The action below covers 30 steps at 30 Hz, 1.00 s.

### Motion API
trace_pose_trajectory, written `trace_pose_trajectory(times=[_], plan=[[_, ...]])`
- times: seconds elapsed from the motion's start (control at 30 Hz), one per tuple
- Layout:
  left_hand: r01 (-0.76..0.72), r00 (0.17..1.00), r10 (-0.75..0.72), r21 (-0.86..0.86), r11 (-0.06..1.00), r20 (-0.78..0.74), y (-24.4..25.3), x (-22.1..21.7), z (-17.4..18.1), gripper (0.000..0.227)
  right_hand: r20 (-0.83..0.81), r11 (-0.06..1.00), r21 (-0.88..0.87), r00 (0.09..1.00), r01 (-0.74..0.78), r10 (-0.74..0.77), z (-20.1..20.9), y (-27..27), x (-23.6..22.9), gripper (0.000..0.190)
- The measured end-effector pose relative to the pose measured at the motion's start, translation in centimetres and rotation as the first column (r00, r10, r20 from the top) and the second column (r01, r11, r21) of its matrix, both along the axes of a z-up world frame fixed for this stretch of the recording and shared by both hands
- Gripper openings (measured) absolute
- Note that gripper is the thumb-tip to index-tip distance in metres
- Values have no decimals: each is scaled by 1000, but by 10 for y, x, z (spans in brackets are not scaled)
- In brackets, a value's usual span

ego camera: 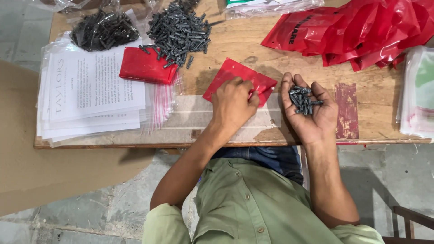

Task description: Packaging plastic wall anchors into red bags.

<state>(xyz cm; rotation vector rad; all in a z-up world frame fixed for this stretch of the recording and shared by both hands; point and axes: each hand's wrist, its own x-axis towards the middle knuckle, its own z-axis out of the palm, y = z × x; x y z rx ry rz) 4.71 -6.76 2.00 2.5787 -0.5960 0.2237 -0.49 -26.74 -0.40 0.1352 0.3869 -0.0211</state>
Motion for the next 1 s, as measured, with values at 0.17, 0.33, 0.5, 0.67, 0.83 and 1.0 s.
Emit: trace_pose_trajectory(times=[0.17, 0.33, 0.5, 0.67, 0.83, 1.0], plan=[[-2, 990, 16, -97, 995, 139, 5, -6, -10, 16, -11, 998, -30, 998, -56, 56, 5, 10, -11, 46], [52, 975, -3, -213, 976, 221, 2, -20, 2, 16, 10, 976, -155, 988, -152, 155, 5, 28, -11, 48], [106, 967, -4, -387, 916, 255, -1, -30, 21, 13, -54, 939, -225, 965, -261, 256, 5, 33, -5, 47], [122, 962, -5, -412, 903, 272, -9, -39, 26, 15, -30, 935, -279, 976, -217, 217, -42, 29, 16, 26], [107, 960, 17, -426, 898, 278, -11, -44, 29, 17, -35, 911, -354, 976, -213, 215, -36, 40, 33, 26], [99, 950, 60, -476, 874, 307, -8, -40, 29, 15, -45, 910, -382, 986, -164, 159, -48, 46, 47, 27]])
